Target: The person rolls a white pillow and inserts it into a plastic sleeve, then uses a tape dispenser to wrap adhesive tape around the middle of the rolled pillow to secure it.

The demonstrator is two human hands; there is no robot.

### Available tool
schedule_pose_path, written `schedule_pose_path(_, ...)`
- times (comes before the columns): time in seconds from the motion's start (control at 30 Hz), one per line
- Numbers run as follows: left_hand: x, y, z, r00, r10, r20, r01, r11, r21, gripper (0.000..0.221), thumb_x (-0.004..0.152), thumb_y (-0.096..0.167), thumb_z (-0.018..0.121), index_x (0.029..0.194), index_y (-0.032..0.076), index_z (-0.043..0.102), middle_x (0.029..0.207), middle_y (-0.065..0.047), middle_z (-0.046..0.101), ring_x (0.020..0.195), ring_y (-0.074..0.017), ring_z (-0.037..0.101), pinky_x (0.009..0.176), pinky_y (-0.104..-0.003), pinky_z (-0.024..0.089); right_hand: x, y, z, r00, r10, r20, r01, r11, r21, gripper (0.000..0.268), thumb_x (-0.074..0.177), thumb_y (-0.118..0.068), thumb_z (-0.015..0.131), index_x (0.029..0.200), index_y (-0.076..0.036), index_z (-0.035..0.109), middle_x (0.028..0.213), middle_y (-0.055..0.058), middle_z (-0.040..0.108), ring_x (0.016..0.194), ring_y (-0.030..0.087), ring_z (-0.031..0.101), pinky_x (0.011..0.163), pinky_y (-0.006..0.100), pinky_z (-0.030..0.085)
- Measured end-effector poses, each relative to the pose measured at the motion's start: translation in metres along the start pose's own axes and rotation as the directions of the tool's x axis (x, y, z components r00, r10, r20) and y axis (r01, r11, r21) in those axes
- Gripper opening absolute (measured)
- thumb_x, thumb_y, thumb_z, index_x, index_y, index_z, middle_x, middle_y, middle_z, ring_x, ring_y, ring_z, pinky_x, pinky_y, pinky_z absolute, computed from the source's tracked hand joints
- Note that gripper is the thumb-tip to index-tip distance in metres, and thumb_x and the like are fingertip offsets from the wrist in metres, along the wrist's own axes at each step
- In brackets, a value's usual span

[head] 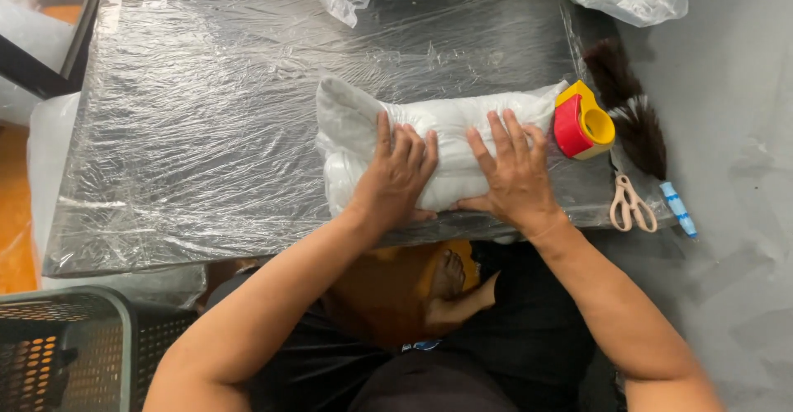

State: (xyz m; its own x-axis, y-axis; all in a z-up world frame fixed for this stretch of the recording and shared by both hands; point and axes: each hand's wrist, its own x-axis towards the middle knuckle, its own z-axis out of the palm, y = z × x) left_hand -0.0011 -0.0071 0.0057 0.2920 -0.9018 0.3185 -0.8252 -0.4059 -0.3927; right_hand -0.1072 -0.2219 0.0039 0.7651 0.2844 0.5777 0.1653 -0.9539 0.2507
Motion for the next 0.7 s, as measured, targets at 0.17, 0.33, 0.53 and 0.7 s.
schedule_pose_path(0.17, -0.008, 0.008, 0.005, 1.0, -0.011, 0.017, 0.01, 0.999, 0.05, 0.145, 0.055, 0.093, 0.066, 0.159, -0.002, 0.028, 0.133, -0.035, 0.051, 0.125, -0.0509, 0.048, 0.111, -0.076, 0.029, -0.009, -0.002, 0.007, 1.0, 0.007, -0.02, -0.008, 0.998, -0.055, 0.115, 0.059, -0.076, 0.08, 0.147, -0.006, 0.056, 0.137, 0.028, 0.061, 0.126, 0.045, 0.058, 0.111, 0.073, 0.029)
schedule_pose_path(0.33, -0.012, 0.013, 0.008, 0.999, -0.052, -0.007, 0.053, 0.998, 0.046, 0.145, 0.056, 0.092, 0.068, 0.16, -0.002, 0.03, 0.138, -0.033, 0.051, 0.128, -0.0489, 0.048, 0.112, -0.07, 0.032, -0.013, -0.009, 0.0, 0.999, 0.042, -0.01, -0.043, 0.995, -0.095, 0.112, 0.062, -0.077, 0.079, 0.148, -0.009, 0.056, 0.137, 0.022, 0.062, 0.124, 0.038, 0.059, 0.106, 0.062, 0.039)
schedule_pose_path(0.53, -0.02, 0.018, 0.005, 0.993, -0.088, -0.082, 0.086, 0.996, -0.019, 0.138, 0.058, 0.086, 0.074, 0.159, 0.002, 0.034, 0.146, -0.035, 0.045, 0.134, -0.0515, 0.042, 0.112, -0.069, 0.032, -0.022, -0.017, 0.001, 0.995, 0.075, -0.059, -0.08, 0.993, -0.088, 0.105, 0.069, -0.074, 0.078, 0.15, -0.011, 0.055, 0.14, 0.019, 0.062, 0.125, 0.037, 0.058, 0.099, 0.055, 0.041)
schedule_pose_path(0.7, -0.019, 0.016, 0.005, 0.987, -0.115, -0.111, 0.101, 0.987, -0.122, 0.129, 0.059, 0.075, 0.082, 0.157, 0.003, 0.039, 0.159, -0.027, 0.038, 0.14, -0.0523, 0.038, 0.113, -0.068, 0.027, -0.023, -0.013, 0.004, 0.995, 0.068, -0.07, -0.074, 0.993, -0.087, 0.098, 0.07, -0.07, 0.081, 0.146, -0.011, 0.061, 0.139, 0.017, 0.064, 0.126, 0.035, 0.058, 0.101, 0.053, 0.04)
